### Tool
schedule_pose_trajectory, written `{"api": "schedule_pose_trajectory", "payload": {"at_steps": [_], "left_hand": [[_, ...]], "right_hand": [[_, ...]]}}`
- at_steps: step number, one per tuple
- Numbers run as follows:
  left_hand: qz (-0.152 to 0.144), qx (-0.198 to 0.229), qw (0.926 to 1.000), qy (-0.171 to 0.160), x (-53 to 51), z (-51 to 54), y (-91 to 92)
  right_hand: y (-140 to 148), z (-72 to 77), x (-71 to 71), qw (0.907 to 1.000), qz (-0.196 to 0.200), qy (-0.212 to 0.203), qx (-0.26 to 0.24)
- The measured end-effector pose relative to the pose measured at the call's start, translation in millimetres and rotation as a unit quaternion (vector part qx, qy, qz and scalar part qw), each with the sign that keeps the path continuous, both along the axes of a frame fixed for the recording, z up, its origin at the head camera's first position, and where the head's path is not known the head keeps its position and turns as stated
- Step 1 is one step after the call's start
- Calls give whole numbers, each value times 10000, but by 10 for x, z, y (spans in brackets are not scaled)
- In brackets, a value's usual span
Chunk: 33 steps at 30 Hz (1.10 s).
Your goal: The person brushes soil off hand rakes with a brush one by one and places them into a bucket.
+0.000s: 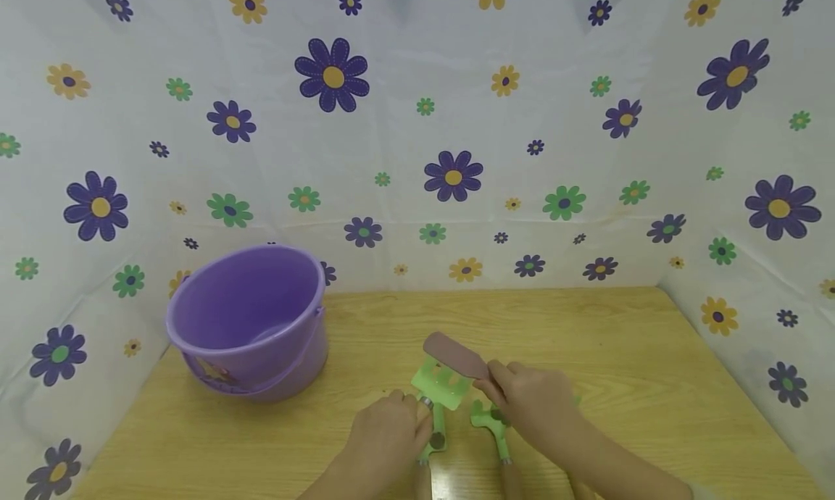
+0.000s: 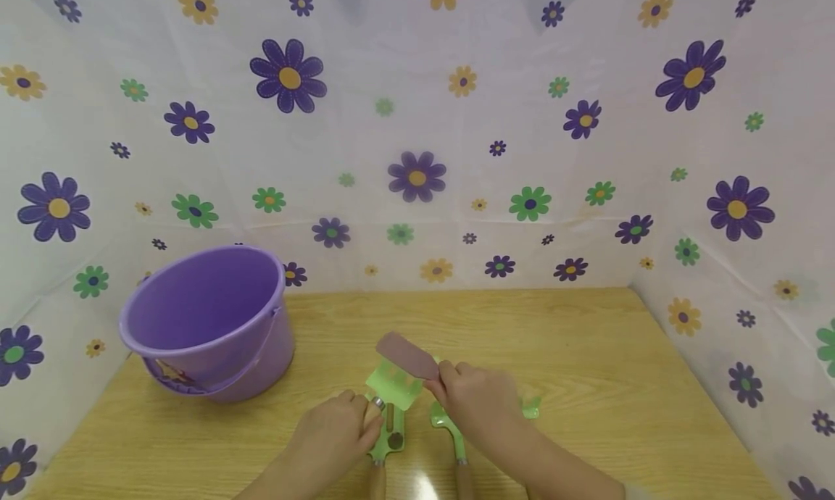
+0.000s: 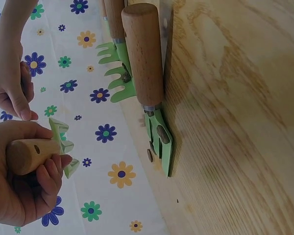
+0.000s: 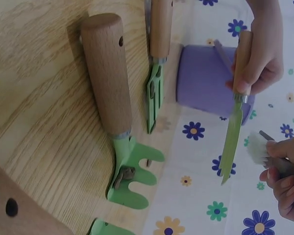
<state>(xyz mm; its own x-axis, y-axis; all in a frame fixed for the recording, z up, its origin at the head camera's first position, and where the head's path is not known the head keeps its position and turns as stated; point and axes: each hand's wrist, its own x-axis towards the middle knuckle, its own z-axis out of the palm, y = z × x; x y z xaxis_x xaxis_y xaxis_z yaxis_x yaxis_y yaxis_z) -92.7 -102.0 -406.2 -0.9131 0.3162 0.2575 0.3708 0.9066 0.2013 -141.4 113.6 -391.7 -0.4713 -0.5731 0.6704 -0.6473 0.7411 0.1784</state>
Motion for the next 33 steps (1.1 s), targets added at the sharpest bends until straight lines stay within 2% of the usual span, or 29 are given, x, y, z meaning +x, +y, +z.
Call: {"api": "schedule_pose_trajectory", "payload": {"at_steps": [5, 9, 18, 23, 30, 33], "left_hand": [[-10, -92, 9999, 48, 5, 4, -5], [-55, 10, 10000, 51, 4, 4, -12], [-282, -2, 9994, 223, -2, -11, -24], [-213, -80, 9992, 338, 1, -9, -21], [-178, -33, 9997, 187, 13, 3, -12], [-187, -47, 9995, 262, 23, 2, -12]], "right_hand": [[-62, 0, 52, 9999, 145, 51, -74], [-89, -11, 79, 9998, 199, 25, -28], [-121, -58, 129, 9994, 334, 7, 32], [-120, -123, 126, 9992, 390, -15, -34], [-115, -171, 126, 9990, 435, -102, -62], [-111, -189, 119, 9990, 439, -89, -54]]}}
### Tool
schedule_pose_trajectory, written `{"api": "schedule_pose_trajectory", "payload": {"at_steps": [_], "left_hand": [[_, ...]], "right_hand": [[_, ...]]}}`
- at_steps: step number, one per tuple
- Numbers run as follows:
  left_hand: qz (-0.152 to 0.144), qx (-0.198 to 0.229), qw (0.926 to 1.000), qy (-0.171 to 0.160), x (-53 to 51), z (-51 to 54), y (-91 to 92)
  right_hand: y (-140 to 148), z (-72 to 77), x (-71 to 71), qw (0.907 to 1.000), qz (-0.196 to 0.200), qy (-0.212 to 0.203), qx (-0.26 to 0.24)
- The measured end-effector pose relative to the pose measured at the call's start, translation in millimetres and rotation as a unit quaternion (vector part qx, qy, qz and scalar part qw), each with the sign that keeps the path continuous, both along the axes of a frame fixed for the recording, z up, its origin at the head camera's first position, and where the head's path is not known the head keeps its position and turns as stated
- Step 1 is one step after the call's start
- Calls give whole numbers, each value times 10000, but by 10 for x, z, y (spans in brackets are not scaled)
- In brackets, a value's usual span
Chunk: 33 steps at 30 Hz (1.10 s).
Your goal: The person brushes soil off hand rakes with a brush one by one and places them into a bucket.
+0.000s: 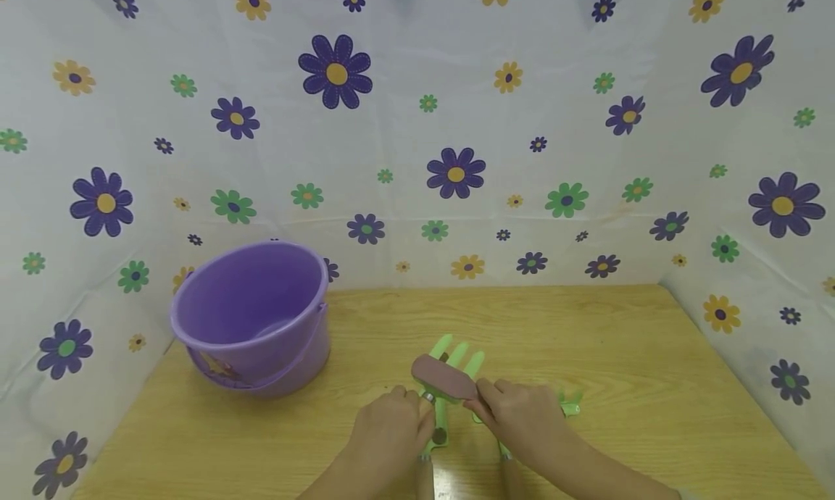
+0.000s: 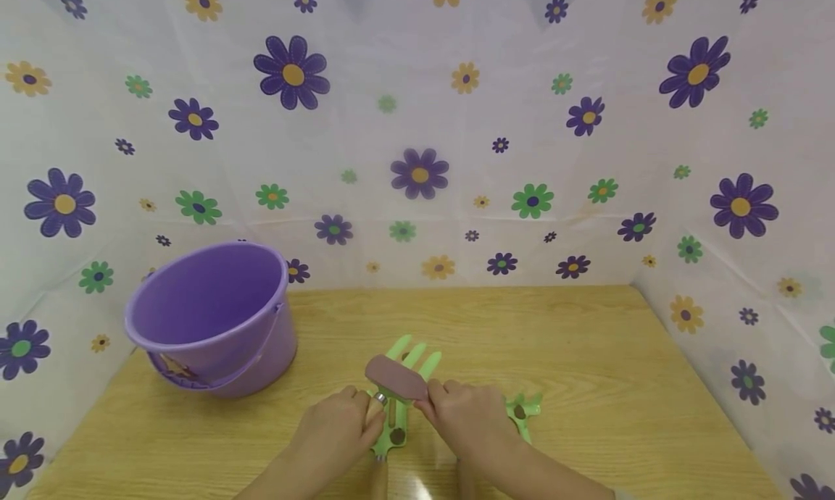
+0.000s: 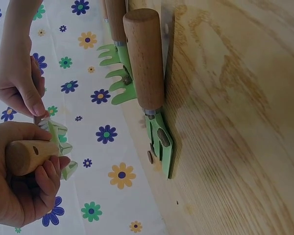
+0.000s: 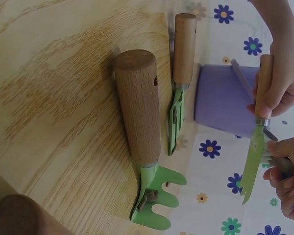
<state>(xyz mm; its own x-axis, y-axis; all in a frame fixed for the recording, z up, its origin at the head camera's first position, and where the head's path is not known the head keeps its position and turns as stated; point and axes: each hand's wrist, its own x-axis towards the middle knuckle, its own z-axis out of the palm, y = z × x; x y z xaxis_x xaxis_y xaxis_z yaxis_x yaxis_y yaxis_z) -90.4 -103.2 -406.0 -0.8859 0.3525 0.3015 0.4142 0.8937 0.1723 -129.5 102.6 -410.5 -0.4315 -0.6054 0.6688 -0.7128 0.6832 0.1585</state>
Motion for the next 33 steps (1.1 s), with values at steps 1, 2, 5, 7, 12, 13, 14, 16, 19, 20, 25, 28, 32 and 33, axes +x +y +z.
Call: {"api": "schedule_pose_trajectory", "payload": {"at_steps": [1, 2, 5, 7, 12, 13, 14, 16, 19, 20, 25, 28, 32, 33], "left_hand": [[1, -3, 10000, 23, 3, 1, 0], [16, 2, 10000, 33, 6, 2, 1], [72, 40, 10000, -19, 9, -1, 10], [117, 57, 9999, -70, 7, -8, 17], [146, 95, 9998, -91, -10, -25, 28], [134, 95, 9998, -90, -12, -27, 30], [120, 90, 9998, -90, -14, -29, 31], [107, 59, 9999, -90, -15, -31, 33], [108, 28, 9999, -107, -15, -32, 35], [112, 19, 9999, -114, -15, -33, 35], [60, -23, 9998, -177, -6, -38, 22], [9, 5, 9998, -176, 3, -45, 8], [-20, 88, 9999, -142, -1, -50, -1], [-24, 96, 9998, -147, -4, -50, -2]], "right_hand": [[1, -3, -4, 10000, -1, 8, 3], [1, -6, -9, 10000, -10, 25, 17], [11, -13, -26, 10000, -45, 69, 51], [20, -13, -37, 9999, -90, 102, 84], [49, -7, -67, 9998, -160, 55, 120], [55, -5, -75, 9998, -154, 29, 117], [60, -3, -83, 9998, -171, 30, 122], [70, 2, -100, 9997, -213, 69, 140], [81, -5, -124, 9996, -224, 125, 149], [84, -8, -132, 9995, -239, 140, 141], [99, -24, -168, 9995, -276, 100, 99], [111, -22, -190, 9992, -357, 59, 148], [122, -11, -218, 9984, -494, -29, 273], [125, -9, -224, 9982, -517, -55, 282]]}}
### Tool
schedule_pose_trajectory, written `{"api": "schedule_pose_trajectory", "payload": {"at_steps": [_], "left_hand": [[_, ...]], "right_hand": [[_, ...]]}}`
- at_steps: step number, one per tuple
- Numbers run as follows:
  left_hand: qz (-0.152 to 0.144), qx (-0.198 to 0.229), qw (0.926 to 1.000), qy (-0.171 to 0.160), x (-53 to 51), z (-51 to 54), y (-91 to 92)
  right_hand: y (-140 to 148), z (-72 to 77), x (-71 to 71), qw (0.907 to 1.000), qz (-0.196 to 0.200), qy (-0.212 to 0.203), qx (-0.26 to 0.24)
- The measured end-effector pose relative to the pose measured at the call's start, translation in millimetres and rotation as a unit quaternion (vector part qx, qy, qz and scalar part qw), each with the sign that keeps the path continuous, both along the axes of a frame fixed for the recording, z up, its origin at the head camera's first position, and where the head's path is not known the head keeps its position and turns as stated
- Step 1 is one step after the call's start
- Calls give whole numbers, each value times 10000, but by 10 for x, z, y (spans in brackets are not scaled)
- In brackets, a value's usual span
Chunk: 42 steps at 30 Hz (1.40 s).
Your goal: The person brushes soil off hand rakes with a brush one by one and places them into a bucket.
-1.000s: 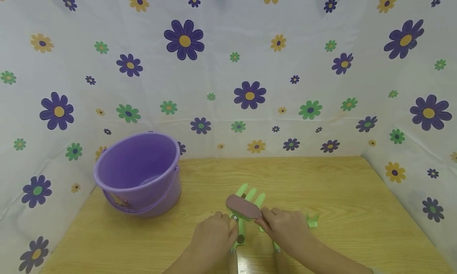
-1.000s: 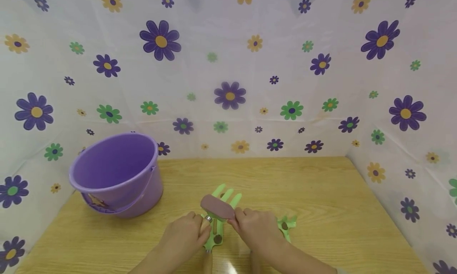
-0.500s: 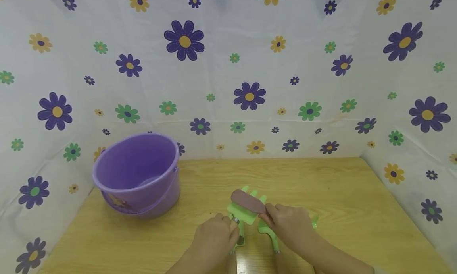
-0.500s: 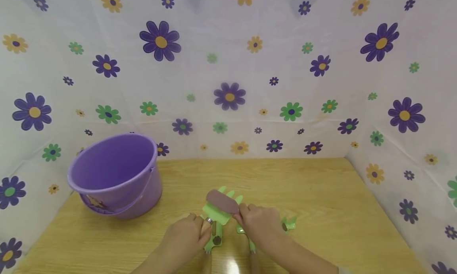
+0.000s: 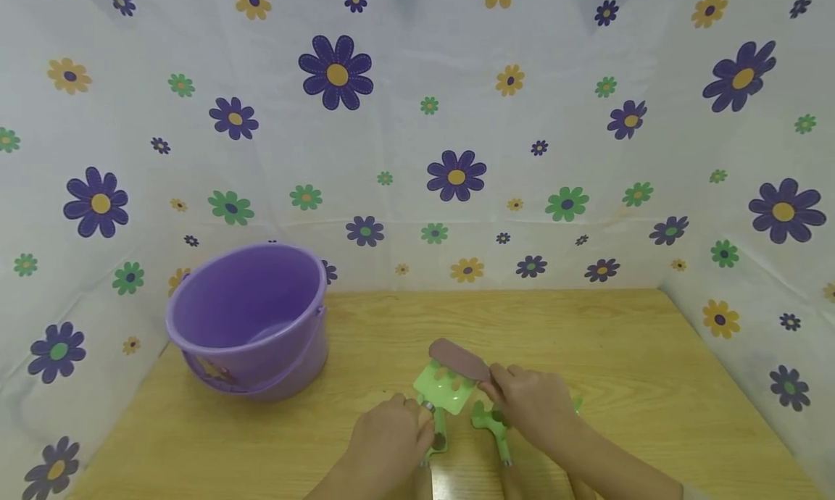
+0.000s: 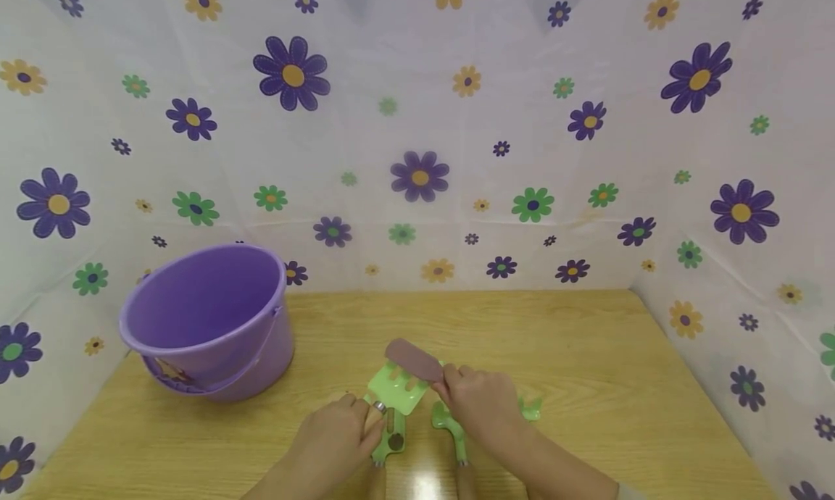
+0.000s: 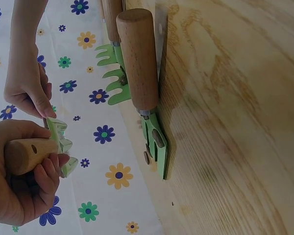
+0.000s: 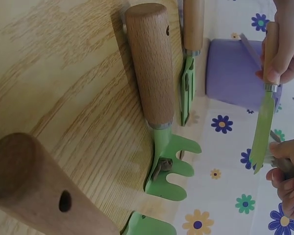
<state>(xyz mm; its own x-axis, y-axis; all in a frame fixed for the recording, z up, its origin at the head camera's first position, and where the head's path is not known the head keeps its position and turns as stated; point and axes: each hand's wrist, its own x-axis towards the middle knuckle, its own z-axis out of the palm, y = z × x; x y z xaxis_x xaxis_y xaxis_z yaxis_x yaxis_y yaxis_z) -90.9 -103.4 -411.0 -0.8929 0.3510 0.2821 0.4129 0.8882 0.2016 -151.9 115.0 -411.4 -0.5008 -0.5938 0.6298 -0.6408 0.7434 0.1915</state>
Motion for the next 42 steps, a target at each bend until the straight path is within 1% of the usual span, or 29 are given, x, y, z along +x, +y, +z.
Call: {"api": "schedule_pose_trajectory", "payload": {"at_steps": [6, 11, 13, 16, 22, 24, 27, 31, 34, 39, 40, 42], "left_hand": [[-77, -15, 10000, -47, -12, 11, -14], [-178, -57, 9998, 107, -1, 10, -33], [-200, -84, 9996, 205, 4, 8, -37], [-214, -80, 9994, 257, 13, 1, -45], [-169, -23, 9997, 199, 25, -6, -54], [-134, -36, 9996, 240, 30, -4, -55], [-52, -40, 9997, 216, 40, 2, -64], [-2, 43, 10000, 83, 61, -11, -85], [15, 146, 9999, 60, 72, -42, -104], [-11, 298, 9995, -94, 92, -76, -132], [-61, 387, 9991, -184, 96, -74, -136], [-138, 863, 9936, -710, 105, -66, -135]], "right_hand": [[21, 18, -37, 10000, -65, -4, 31], [46, 18, -59, 9999, -75, 72, 6], [50, 20, -64, 9999, -87, 76, -18], [56, 25, -69, 9999, -146, 36, -5], [68, 41, -78, 9993, -371, -61, 86], [72, 43, -89, 9992, -373, -80, 81], [79, 43, -108, 9995, -308, -90, 47], [95, 50, -116, 9991, -369, -160, 94], [110, 53, -125, 9987, -456, -232, 69], [137, 46, -145, 9974, -652, -272, -150], [142, 44, -147, 9971, -683, -262, -211], [147, 44, -154, 9967, -708, -137, -361]]}}
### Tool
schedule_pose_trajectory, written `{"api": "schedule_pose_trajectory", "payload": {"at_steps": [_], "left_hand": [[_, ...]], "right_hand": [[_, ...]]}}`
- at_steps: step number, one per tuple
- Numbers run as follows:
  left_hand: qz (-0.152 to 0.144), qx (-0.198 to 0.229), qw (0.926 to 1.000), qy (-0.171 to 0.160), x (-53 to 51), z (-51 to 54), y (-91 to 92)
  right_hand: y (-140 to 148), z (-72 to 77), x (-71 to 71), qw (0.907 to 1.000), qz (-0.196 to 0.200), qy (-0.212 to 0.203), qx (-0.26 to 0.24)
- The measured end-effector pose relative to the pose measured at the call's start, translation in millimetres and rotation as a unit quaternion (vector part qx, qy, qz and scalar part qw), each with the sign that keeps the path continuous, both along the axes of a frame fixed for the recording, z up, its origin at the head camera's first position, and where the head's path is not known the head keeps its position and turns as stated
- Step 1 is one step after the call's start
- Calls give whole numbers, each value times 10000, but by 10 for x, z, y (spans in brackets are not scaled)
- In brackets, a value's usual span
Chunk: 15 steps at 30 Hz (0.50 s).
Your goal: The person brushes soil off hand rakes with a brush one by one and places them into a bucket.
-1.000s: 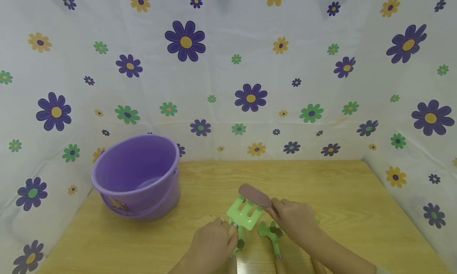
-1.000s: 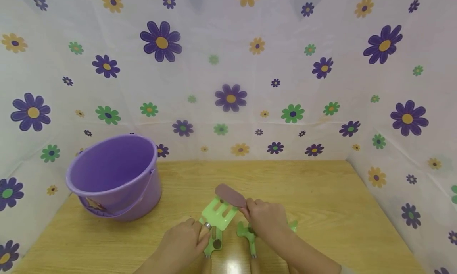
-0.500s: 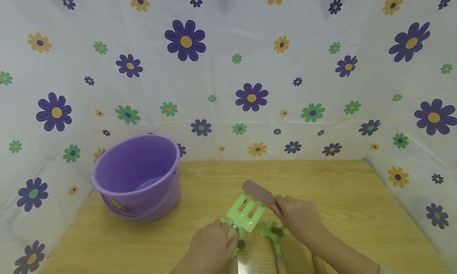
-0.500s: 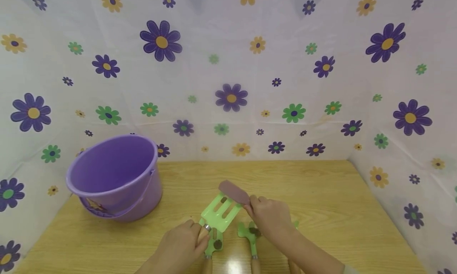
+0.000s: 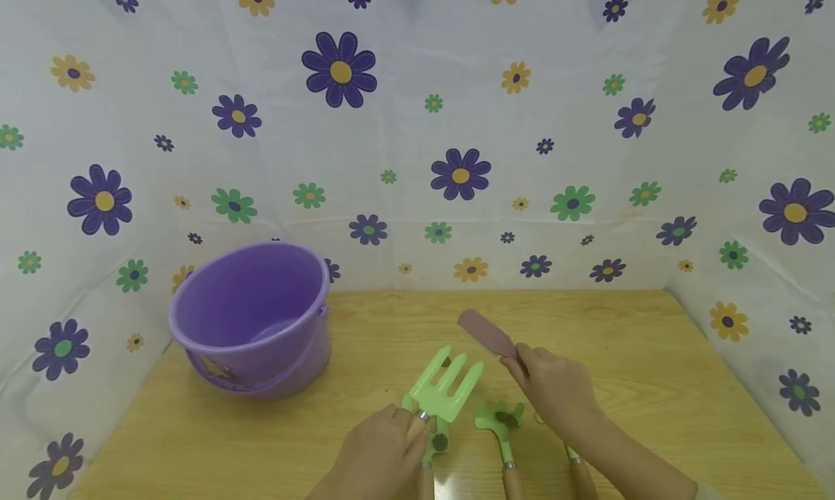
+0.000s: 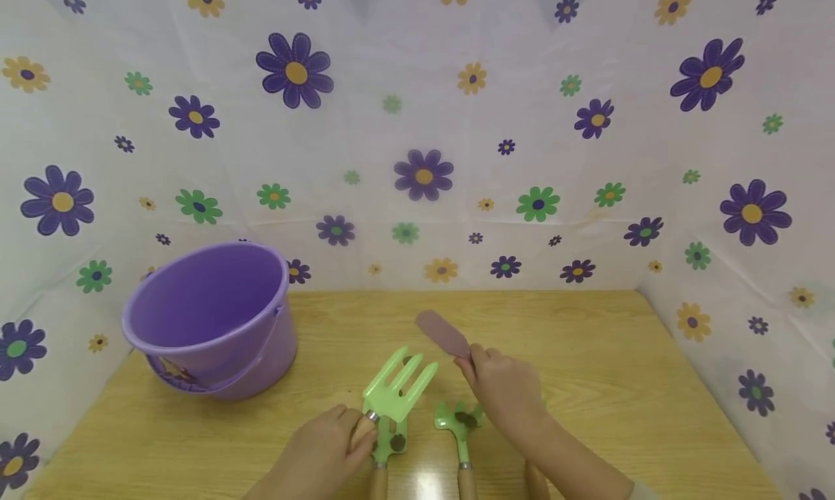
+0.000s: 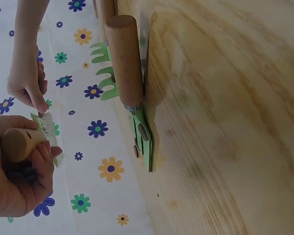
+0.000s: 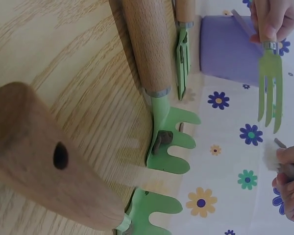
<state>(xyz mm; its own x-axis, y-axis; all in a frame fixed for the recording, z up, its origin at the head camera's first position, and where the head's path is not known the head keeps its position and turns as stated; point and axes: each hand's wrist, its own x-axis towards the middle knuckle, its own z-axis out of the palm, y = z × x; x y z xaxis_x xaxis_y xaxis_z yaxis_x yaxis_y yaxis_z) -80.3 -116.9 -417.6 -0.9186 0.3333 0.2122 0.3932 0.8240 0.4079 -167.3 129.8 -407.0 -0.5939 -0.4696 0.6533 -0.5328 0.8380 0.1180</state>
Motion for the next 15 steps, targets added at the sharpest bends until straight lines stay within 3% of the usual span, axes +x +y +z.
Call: {"api": "schedule_pose_trajectory", "payload": {"at_steps": [3, 5, 8, 13, 15], "left_hand": [[-30, 816, 9922, -946, 18, 29, 15], [53, 1336, 9791, -1532, 31, 43, 28], [61, 1820, 9608, -2092, 44, 60, 31], [-98, 2744, 9150, -2956, 49, 86, -12], [-204, 3208, 8873, -3306, 54, 98, -24]], "right_hand": [[13, 14, -11, 9992, 75, 324, -211], [22, 33, -17, 9974, 208, 582, -359], [35, 70, -19, 9938, 436, 848, -570], [43, 133, -1, 9896, 703, 986, -774], [41, 155, 11, 9885, 786, 991, -824]]}}
